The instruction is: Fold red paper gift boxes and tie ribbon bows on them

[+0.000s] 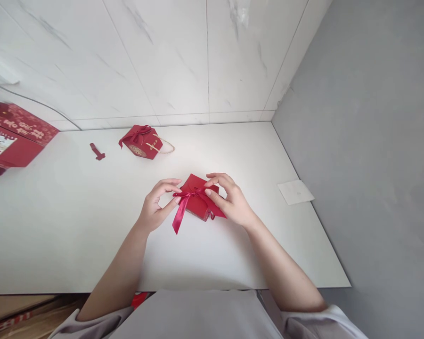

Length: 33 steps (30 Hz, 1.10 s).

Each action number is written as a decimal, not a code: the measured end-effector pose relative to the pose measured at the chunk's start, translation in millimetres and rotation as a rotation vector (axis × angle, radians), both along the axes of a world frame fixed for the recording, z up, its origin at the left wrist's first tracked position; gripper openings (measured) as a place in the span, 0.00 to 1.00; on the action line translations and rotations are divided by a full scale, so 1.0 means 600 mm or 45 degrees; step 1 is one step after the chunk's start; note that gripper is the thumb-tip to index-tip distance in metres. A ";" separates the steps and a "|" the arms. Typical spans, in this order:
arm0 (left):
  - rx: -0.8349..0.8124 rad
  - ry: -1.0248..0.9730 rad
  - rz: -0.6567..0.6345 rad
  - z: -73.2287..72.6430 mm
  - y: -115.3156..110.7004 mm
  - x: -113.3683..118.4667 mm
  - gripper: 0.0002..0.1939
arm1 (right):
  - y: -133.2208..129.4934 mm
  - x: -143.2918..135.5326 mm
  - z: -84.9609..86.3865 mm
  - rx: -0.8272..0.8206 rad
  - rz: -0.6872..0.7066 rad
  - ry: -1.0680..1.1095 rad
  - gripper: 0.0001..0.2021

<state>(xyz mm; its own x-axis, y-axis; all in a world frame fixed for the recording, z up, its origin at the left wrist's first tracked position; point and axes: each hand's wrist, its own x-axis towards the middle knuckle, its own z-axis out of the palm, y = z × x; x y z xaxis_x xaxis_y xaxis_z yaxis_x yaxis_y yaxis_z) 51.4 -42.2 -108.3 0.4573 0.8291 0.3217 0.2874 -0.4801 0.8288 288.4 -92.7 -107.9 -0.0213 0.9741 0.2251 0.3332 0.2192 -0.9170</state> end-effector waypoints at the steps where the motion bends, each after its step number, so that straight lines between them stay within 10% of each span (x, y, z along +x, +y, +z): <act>1: 0.013 0.001 0.024 -0.001 0.001 0.001 0.05 | 0.000 -0.003 -0.001 -0.009 0.015 -0.008 0.04; 15: -0.133 -0.042 0.208 -0.001 -0.002 0.011 0.02 | -0.009 -0.012 0.009 -0.118 0.163 0.052 0.10; 33: -0.102 0.164 -0.083 0.006 -0.024 0.053 0.04 | 0.000 -0.010 -0.004 -0.277 0.314 0.344 0.13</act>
<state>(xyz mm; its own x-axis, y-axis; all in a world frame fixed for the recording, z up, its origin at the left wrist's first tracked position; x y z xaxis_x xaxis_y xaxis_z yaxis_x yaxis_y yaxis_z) 82.9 -56.8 -104.7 0.5439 0.8171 0.1910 0.3641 -0.4348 0.8236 282.7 -92.6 -110.4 -0.2284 0.9726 0.0440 0.0365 0.0537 -0.9979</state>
